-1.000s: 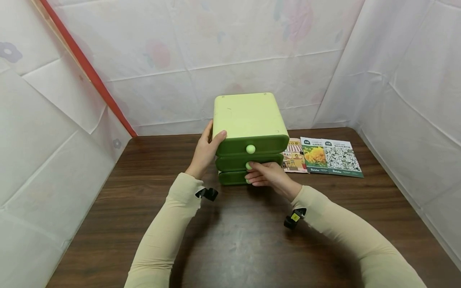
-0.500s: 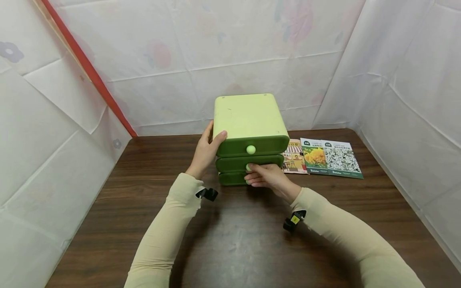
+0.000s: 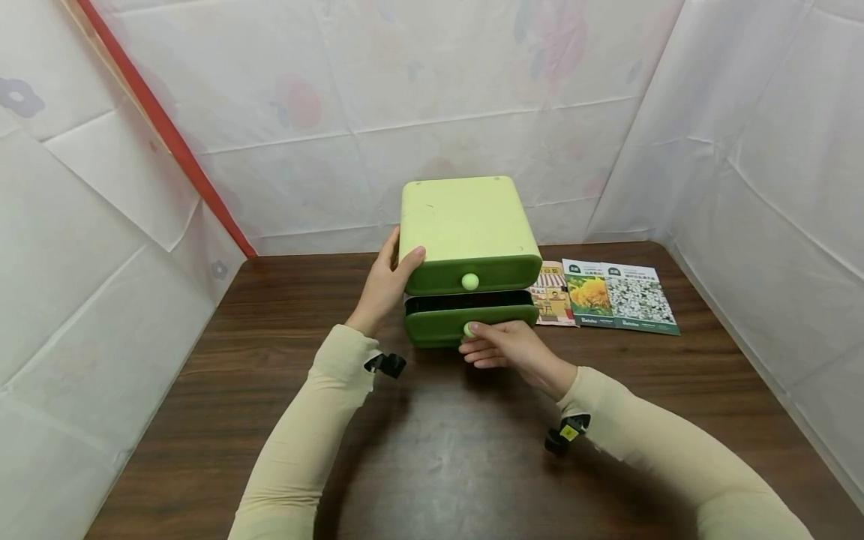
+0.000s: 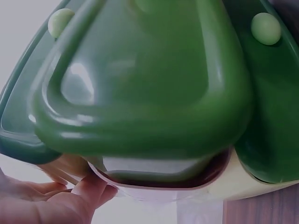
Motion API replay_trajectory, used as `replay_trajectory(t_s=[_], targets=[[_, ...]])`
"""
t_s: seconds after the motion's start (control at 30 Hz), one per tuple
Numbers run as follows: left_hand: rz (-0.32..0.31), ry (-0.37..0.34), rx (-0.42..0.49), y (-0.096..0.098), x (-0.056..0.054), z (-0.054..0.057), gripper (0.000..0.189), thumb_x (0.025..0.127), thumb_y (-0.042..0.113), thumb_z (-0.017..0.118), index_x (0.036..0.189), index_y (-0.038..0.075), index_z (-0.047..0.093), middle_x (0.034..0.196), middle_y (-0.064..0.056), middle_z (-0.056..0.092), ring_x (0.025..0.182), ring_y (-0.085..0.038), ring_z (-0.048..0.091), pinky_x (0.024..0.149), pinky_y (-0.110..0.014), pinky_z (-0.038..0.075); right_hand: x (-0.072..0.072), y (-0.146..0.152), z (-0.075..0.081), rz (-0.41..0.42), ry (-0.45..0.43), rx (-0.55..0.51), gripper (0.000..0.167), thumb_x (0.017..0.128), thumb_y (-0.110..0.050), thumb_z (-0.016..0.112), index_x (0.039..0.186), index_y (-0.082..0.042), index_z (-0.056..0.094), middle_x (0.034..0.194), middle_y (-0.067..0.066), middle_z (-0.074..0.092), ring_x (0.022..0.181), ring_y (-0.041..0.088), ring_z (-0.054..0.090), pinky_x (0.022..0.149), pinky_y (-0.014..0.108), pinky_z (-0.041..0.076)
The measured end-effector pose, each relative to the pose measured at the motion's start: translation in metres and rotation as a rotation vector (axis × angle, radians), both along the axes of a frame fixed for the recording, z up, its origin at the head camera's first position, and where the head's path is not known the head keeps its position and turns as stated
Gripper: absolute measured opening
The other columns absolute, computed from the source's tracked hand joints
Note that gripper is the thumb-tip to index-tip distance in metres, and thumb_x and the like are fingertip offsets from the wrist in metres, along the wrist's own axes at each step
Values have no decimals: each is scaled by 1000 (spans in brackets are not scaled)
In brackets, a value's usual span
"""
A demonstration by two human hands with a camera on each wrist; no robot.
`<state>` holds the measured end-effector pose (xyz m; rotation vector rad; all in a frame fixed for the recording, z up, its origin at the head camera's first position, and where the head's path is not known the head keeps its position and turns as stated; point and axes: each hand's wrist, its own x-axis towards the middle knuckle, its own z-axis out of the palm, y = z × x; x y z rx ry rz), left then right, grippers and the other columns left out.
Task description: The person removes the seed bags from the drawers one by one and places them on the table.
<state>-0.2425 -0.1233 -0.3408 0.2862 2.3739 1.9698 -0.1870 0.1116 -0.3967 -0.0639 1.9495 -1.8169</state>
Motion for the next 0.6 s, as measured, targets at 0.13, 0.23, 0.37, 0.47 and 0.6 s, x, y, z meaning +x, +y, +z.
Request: replay_trajectory(t_s=[0.13, 0.23, 0.37, 0.47, 0.6], targets=[[0, -7, -11, 0, -1, -1, 88, 90, 65, 54, 158, 35, 7, 164, 7, 14, 147, -20, 29, 113, -47, 37, 8, 4, 1, 31, 10, 11, 53, 96, -43, 61, 124, 2, 66, 116, 22, 70, 93, 20, 74, 91, 46, 55], [-3, -5, -19, 0, -1, -1, 88, 90, 64, 54, 158, 35, 6, 164, 8, 13, 148, -19, 26, 115, -47, 35, 15, 5, 3, 43, 11, 20, 54, 96, -44, 60, 125, 0, 65, 121, 24, 67, 97, 21, 73, 92, 46, 54], [-14, 2, -14, 0, -2, -1, 86, 91, 62, 54, 158, 36, 6, 164, 8, 13, 148, -19, 26, 114, -47, 35, 26, 6, 6, 49, 11, 19, 55, 96, -45, 60, 126, 1, 65, 123, 25, 65, 99, 22, 72, 92, 45, 54], [-20, 1, -7, 0, -3, -2, 83, 93, 60, 54, 157, 38, 6, 164, 8, 13, 148, -19, 27, 114, -47, 36, 35, 6, 7, 51, 12, 9, 55, 97, -44, 60, 126, 3, 64, 122, 26, 65, 99, 22, 72, 91, 45, 55], [-32, -2, 1, -1, -4, 0, 82, 96, 53, 53, 158, 35, 4, 165, 6, 12, 147, -20, 29, 112, -47, 37, 46, 6, 6, 49, 16, 7, 55, 97, -42, 60, 124, 5, 65, 120, 26, 66, 97, 21, 73, 89, 44, 56]])
